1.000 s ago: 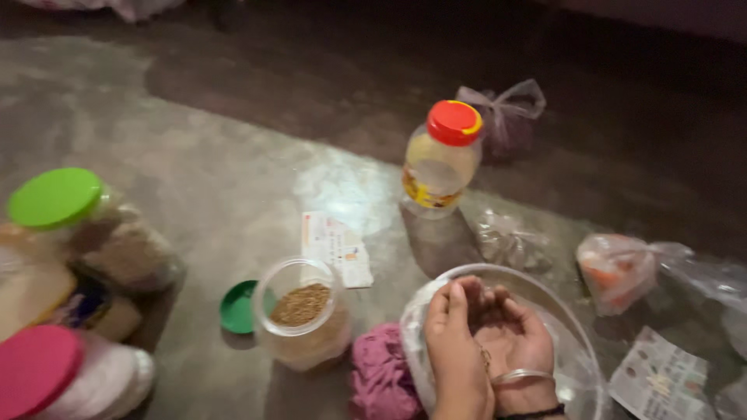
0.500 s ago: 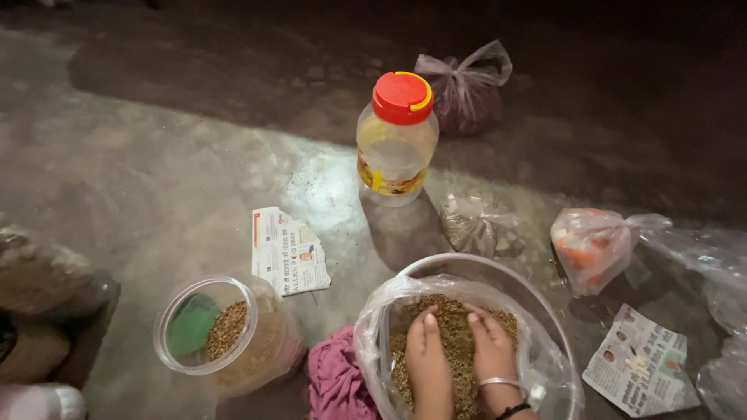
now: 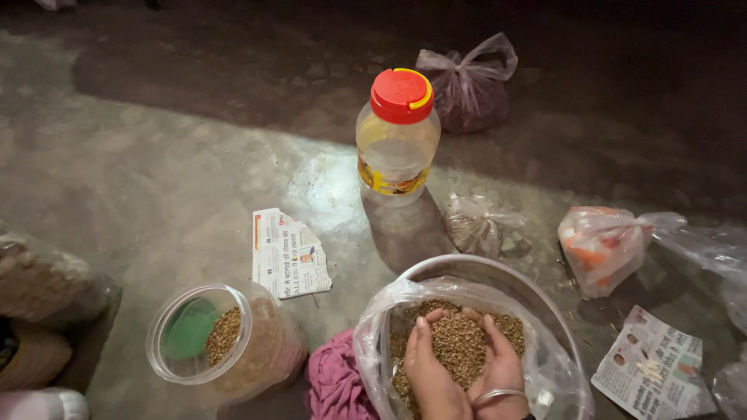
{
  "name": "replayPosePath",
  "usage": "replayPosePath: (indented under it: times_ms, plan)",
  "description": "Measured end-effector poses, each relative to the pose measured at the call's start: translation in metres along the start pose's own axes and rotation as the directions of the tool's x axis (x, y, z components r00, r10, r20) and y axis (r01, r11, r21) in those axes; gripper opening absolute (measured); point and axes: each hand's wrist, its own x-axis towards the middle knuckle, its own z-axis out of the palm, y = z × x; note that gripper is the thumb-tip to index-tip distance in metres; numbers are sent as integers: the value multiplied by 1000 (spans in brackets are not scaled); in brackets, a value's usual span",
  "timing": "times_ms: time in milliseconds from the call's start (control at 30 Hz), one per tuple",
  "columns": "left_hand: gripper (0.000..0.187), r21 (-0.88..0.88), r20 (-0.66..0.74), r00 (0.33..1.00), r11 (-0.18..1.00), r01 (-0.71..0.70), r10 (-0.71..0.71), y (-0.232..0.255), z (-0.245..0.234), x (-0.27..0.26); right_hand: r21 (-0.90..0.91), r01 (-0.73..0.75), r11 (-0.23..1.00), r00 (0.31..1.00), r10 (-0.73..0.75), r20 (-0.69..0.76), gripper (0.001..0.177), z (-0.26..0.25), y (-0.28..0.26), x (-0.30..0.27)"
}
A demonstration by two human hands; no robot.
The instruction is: The person sits on the floor and sorts grains by hand, picking out debris and transferring the grains from a plastic bag into a clear plastic container. They then secure the container with a green lid.
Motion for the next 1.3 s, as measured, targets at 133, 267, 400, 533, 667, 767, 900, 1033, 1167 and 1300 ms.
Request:
replayPosePath:
  times_ms: [133, 267, 400, 533, 667, 767, 900, 1033, 1167, 1300]
  plan:
    - [36, -22, 33, 999, 1000, -3, 4, 9, 11, -13, 65, -49, 997, 998, 46, 47, 34, 7, -10, -12]
    - [35, -54, 43, 999, 998, -14, 16, 16, 15, -25, 31, 10, 999, 1000, -10, 17, 32, 8, -12, -23]
    - [34, -83, 98, 994, 996, -36, 44, 41, 24, -44, 113, -35, 993, 989, 19, 147, 34, 22, -15, -37]
    - [33, -133, 156, 981, 987, -92, 113, 100, 42, -70, 83, 10, 996, 977, -28, 209, 32, 72, -9, -68]
    - [34, -157, 185, 949, 961, -228, 256, 184, 54, -95, 104, -22, 994, 920, -21, 391, 29, 153, 7, -106]
    - [33, -154, 178, 905, 919, -363, 387, 243, 56, -99, 109, -103, 989, 886, 41, 461, 27, 211, 30, -129]
    - [32, -112, 98, 863, 867, -486, 496, 300, 42, -92, 91, -119, 989, 882, 63, 467, 25, 264, 71, -153]
    - [32, -142, 50, 872, 868, -476, 487, 328, 22, -71, 60, -143, 988, 879, 99, 467, 25, 284, 103, -157]
    - [32, -118, 24, 875, 870, -479, 484, 336, 9, -46, -14, -31, 999, 887, 34, 461, 24, 295, 125, -148]
    - [32, -34, 43, 842, 843, -537, 538, 324, -5, -31, -71, 210, 975, 857, -148, 493, 23, 287, 136, -142]
